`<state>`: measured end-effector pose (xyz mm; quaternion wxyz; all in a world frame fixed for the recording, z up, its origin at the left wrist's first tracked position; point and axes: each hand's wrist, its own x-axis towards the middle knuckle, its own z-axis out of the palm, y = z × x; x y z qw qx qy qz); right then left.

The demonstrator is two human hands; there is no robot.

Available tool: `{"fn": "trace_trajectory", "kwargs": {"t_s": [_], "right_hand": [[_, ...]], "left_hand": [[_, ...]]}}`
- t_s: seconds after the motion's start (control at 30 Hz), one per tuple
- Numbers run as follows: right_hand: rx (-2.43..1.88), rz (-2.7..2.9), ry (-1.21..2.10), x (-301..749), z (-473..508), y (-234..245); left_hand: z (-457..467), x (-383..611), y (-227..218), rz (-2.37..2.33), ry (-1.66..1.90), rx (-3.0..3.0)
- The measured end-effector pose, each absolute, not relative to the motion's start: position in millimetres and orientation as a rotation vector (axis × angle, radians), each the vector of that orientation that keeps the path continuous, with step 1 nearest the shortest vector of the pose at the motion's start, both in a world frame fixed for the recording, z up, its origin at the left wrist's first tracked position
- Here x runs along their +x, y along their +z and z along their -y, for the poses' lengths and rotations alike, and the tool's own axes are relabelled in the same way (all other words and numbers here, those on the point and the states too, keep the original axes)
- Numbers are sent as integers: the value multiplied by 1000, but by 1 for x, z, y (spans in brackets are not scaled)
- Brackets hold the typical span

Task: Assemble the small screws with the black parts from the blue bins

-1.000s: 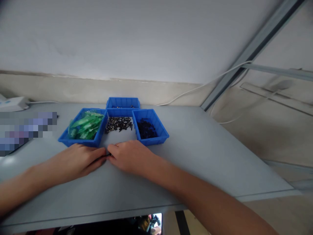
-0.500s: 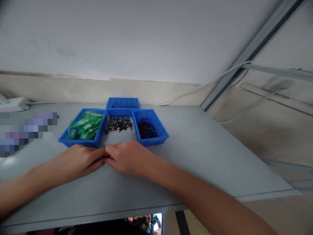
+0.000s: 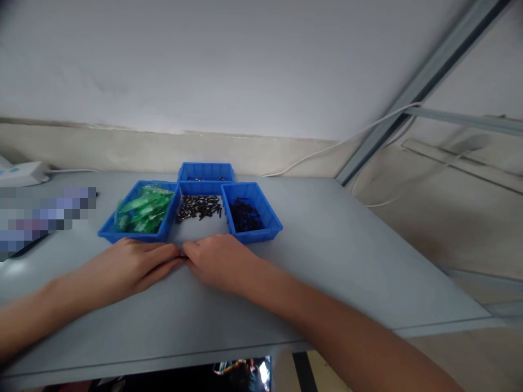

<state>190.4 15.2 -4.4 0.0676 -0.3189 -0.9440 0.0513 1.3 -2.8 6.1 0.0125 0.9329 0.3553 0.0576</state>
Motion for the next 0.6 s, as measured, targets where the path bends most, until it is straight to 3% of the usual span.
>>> {"fn": "trace_trajectory", "kwargs": {"t_s": [0.2,0.6], "right_hand": [[-911,2858,180,190,-16,-7],[-1059,2833,214,190,-13,1]], "left_hand": [[4,1,5,-967,247,2953],[2,-2,5,-1092,50,2903]]}}
